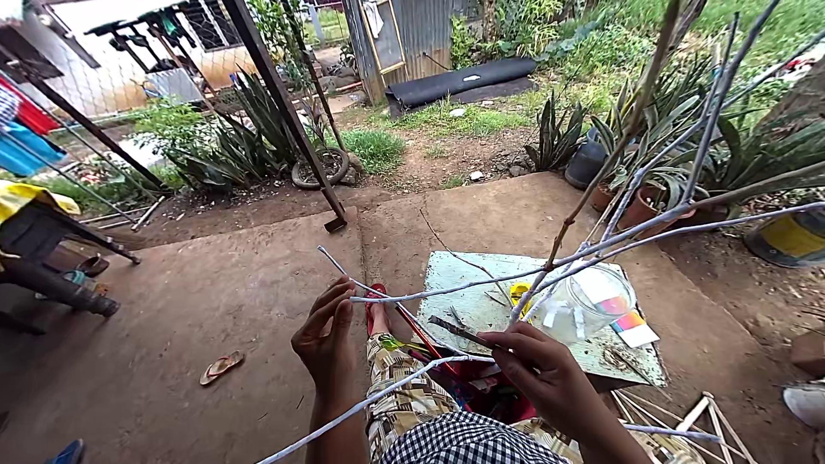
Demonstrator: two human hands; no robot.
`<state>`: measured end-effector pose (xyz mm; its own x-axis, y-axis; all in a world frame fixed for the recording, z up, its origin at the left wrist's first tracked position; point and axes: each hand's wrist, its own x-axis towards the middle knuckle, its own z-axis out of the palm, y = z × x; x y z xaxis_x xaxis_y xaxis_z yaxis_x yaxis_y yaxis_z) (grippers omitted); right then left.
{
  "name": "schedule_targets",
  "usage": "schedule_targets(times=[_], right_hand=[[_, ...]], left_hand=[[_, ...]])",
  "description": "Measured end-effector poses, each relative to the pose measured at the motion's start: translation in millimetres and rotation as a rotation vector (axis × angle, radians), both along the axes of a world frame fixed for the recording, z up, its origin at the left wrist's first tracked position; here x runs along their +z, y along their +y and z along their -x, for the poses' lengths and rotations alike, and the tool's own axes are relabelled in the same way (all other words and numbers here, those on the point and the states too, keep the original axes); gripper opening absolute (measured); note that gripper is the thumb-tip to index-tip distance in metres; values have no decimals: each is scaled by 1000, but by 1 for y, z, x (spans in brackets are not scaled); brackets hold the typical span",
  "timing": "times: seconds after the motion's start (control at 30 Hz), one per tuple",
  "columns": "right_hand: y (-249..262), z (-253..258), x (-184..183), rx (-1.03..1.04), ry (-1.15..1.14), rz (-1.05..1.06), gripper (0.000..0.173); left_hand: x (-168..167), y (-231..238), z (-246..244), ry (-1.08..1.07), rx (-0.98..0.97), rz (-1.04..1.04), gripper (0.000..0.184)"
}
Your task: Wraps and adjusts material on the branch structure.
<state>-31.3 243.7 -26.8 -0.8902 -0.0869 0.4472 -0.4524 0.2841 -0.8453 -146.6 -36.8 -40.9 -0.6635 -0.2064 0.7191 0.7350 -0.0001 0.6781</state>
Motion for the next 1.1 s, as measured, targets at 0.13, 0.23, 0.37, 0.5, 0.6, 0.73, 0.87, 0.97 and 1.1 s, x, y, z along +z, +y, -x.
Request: schedule_targets(times=[0.13, 0.23, 0.37, 0.5, 0.6, 0.73, 0.87, 0.97, 1.1], right_hand=[[1, -5, -1, 35, -26, 10, 25], [1, -7, -1, 59, -30, 15, 25], [3, -12, 3, 82, 3, 9, 26], [10, -23, 7, 102, -14, 23, 23], [34, -43, 17, 109, -41, 43, 22], [92, -87, 44, -172, 31, -115, 27], [146, -86, 53, -439, -76, -486, 38], [164, -58, 37, -374, -202, -590, 33], [158, -18, 28, -320, -332, -609, 32]], left_hand=[[2, 1, -3, -159, -262, -141, 14], [3, 5, -6, -328, -467, -307, 14], [4, 2, -5, -523, -911, -386, 21], [10, 4, -5, -657, -843, -380, 25], [0, 5, 5, -798, -430, -281, 38], [-78, -15, 22, -1017, -48, -232, 39], [-152, -5, -6, -1201, -214, -474, 42], [-190, 32, -28, -1429, -363, -675, 43], [-232, 66, -28, -1543, -352, -810, 32]])
